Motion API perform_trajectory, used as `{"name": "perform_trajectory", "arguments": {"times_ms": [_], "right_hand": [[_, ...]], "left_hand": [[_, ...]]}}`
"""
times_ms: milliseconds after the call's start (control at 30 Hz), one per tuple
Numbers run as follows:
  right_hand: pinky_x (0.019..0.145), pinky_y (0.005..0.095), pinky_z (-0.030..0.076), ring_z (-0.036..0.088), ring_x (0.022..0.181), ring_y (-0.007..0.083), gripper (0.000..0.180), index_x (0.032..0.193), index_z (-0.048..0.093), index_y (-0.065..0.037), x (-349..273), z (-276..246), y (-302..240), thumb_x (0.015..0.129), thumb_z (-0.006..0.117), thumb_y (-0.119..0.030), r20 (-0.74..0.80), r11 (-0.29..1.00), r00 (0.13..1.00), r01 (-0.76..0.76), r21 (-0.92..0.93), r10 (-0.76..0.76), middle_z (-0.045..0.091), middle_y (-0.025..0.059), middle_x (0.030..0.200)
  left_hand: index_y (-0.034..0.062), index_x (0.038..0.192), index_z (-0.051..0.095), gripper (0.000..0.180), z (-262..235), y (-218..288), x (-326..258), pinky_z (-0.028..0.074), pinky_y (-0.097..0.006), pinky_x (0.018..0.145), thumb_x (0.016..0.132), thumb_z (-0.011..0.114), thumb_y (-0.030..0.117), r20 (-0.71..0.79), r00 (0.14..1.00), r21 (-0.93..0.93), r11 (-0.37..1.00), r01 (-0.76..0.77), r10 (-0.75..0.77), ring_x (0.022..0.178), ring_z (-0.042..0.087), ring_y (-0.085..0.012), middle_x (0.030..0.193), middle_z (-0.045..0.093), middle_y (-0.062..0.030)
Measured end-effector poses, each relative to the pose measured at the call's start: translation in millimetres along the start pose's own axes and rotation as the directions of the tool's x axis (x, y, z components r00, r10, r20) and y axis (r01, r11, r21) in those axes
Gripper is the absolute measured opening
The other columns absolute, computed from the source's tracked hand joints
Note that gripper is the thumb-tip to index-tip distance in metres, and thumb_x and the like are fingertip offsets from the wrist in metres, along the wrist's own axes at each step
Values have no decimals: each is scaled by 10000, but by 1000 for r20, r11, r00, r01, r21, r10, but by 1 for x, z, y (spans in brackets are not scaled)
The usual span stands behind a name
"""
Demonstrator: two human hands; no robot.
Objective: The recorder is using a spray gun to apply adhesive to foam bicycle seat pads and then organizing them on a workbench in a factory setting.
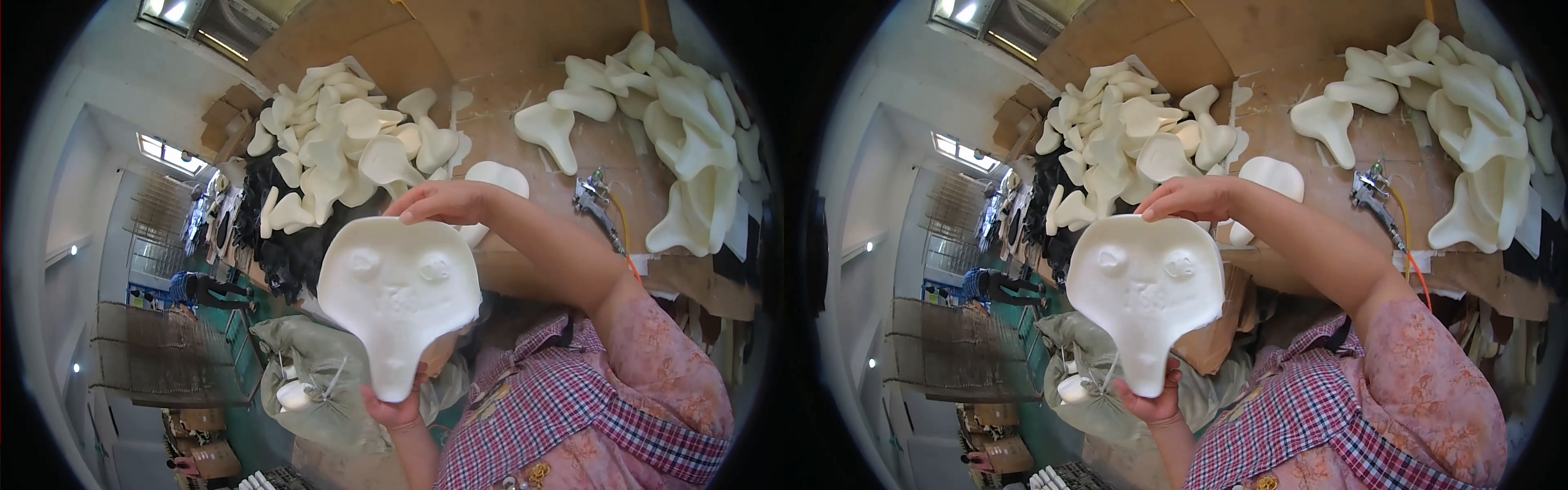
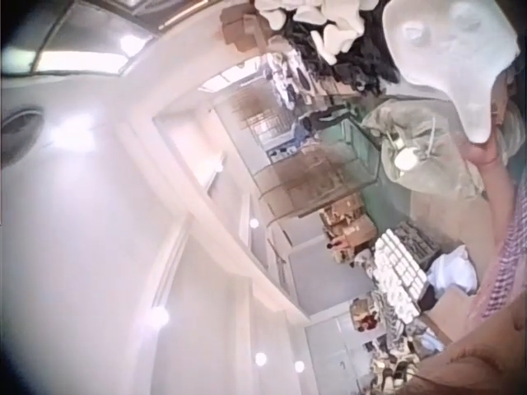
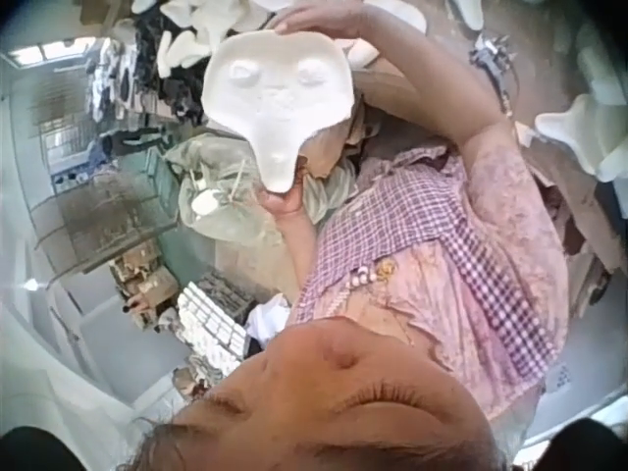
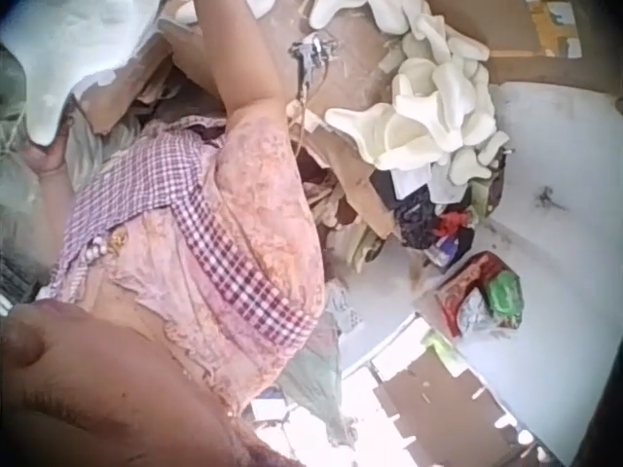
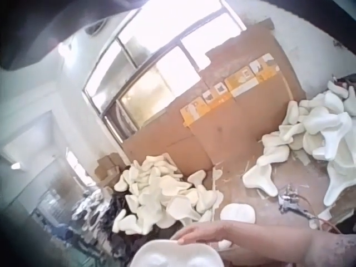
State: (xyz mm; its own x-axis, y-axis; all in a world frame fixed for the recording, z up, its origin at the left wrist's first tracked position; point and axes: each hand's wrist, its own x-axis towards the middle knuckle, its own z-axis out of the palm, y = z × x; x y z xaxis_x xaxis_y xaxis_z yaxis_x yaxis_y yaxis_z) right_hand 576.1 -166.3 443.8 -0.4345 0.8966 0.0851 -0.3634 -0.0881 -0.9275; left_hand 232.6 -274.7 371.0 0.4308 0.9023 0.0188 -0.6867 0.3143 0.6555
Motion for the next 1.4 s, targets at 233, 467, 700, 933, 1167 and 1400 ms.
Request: {"name": "perform_trajectory", "arguments": {"times_ms": [233,467,700,933,1167,1400], "right_hand": [[846,243,459,570,974,70,472,1252,579,-71,12,44,30,902,608,-387,30,993,997,-64,-95,67,623,21,1109],[1083,370,289,385,1292,197,654,1386,443,-77,-4,57,57,877,618,-447,109,929,982,-107,-354,155,476,86,1365],[1080,377,312,395,1288,232,794,1401,397,-49,-3,52,88,764,757,-358,23,959,988,-145,-245,155,426,113,1401],[1118,439,259,270,1365,371,926,1435,319,-83,-49,65,139,694,804,-352,82,679,995,93,-729,-49,258,229,1478],[1108,440,270,282,1352,382,928,1427,341,-96,-73,37,174,662,824,-305,67,630,997,74,-773,-35,249,227,1482],[1020,505,364,397,1232,441,803,1295,478,-102,-101,19,226,577,834,-143,67,518,975,170,-838,-211,342,236,1404]], "left_hand": [[-1,1336,447,648,-39,15,-26,525,-493,808,768,660,228,-120,982,143,982,-126,143,1074,565,-401,1261,543,-199],[96,994,687,414,-1,58,-32,452,-424,915,611,621,-48,479,844,877,-174,-449,240,1067,545,-335,1134,600,-126],[97,971,677,417,-11,46,-51,456,-448,891,598,601,-72,505,846,817,-410,-404,173,1058,538,-362,1108,598,-100],[80,981,658,393,-18,20,-64,453,-468,900,607,621,-35,353,847,914,-342,-221,397,1056,539,-375,1121,590,-107],[36,1111,575,450,-26,-28,-65,425,-460,940,668,656,26,98,885,995,-66,-76,455,1093,518,-368,1166,552,-178],[1,1303,396,676,-61,-80,-62,360,-451,1010,694,687,34,-141,932,977,-104,185,335,1207,431,-376,1317,433,-236]]}}
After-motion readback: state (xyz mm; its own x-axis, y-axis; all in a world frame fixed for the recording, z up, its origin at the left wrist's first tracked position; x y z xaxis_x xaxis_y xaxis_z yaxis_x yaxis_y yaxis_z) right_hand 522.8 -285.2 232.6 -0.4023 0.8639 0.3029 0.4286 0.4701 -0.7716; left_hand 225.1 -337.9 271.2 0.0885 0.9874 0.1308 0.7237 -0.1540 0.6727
